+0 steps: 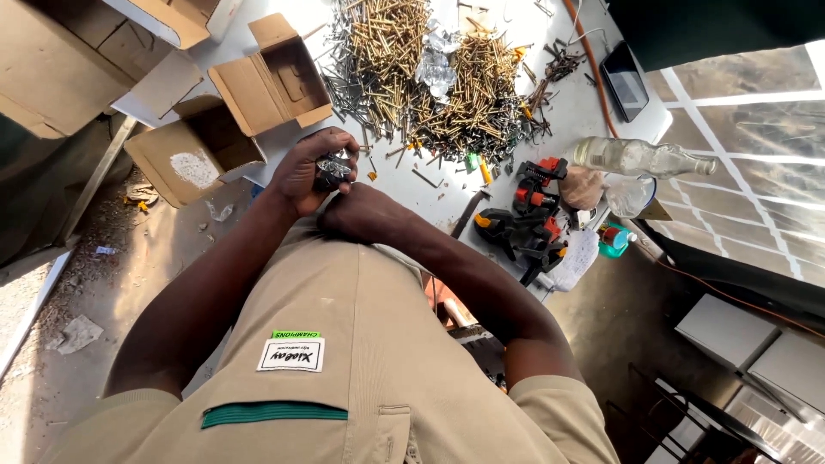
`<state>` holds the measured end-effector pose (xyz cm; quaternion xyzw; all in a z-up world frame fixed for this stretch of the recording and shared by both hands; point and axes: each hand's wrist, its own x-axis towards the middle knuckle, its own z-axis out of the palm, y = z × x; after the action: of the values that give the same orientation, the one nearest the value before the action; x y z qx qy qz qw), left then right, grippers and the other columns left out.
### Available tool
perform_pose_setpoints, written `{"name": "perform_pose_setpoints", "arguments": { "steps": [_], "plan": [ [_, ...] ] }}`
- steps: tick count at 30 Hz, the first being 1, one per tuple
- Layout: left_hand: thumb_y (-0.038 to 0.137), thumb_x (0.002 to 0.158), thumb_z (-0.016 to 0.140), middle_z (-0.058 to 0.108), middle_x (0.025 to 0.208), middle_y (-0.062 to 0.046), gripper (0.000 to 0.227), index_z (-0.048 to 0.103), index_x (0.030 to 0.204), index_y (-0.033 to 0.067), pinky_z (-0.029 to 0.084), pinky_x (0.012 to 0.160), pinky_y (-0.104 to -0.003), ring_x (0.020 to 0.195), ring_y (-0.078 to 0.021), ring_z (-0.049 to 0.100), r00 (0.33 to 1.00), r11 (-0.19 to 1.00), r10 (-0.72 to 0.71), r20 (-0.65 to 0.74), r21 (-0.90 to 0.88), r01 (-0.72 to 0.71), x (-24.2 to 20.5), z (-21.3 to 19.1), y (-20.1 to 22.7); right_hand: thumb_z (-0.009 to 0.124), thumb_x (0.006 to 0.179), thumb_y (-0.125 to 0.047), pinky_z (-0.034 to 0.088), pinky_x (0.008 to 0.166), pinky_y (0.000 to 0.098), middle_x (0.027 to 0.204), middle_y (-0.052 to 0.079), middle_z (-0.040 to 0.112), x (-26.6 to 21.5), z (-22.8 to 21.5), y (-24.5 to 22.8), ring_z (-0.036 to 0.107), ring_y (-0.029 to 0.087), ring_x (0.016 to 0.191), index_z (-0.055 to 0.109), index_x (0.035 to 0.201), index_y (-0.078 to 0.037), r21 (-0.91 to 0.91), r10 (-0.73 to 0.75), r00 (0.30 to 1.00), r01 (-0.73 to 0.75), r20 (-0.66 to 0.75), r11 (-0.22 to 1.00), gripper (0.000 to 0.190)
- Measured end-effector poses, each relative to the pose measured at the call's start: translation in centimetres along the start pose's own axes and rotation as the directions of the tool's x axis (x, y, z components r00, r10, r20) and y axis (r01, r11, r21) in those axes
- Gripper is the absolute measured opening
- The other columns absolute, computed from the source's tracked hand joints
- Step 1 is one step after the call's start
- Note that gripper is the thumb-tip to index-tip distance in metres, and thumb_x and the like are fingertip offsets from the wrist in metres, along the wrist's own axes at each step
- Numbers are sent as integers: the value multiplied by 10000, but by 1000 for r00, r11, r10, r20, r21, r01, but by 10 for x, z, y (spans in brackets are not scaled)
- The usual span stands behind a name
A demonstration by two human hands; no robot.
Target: Sorting through a pile of mixed nails, staples, and screws on a workbench.
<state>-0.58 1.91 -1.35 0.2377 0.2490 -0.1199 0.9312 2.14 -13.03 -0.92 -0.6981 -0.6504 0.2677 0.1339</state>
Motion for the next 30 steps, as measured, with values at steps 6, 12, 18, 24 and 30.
{"name": "perform_pose_setpoints", "arguments": {
  "steps": [6,12,18,24,30],
  "plan": [
    [243,954,678,652,803,-217,251,658,980,-5,659,463,-387,751,-338,766,999,999,-28,-40,-26,27,5,-7,-4,646,885,-78,534,485,445,576,28,539,5,-26,-1,633,345,571,679,763,-159,34,-130,986,134,-109,990,150],
    [239,949,681,656,810,-274,250,660,965,-10,639,418,-426,753,-401,757,998,998,12,-55,-65,-16,6,-7,5,687,892,-384,589,677,543,737,92,663,12,-19,13,699,410,726,696,881,-177,278,53,992,-84,114,957,207],
    [207,938,678,669,831,-221,221,657,943,-13,663,462,-381,742,-315,769,997,994,50,-61,-89,-55,-18,17,20,838,846,-141,453,539,305,629,59,627,-42,-12,35,624,161,564,689,847,-99,904,485,857,-55,-175,423,155],
    [239,943,732,685,811,-138,211,641,975,51,634,456,-287,689,-240,763,999,993,-37,-27,110,40,-15,37,-4,835,898,-130,498,451,211,663,144,694,-68,-43,10,660,142,554,670,895,-15,880,747,477,142,-463,454,201],
    [523,996,661,681,732,-129,456,639,895,78,629,447,-300,655,-248,758,994,960,-101,-51,258,110,-11,62,-17,847,873,-92,438,427,211,533,66,666,-43,-54,-23,639,123,446,733,876,-65,738,711,252,18,-656,675,117]
  ]
}}
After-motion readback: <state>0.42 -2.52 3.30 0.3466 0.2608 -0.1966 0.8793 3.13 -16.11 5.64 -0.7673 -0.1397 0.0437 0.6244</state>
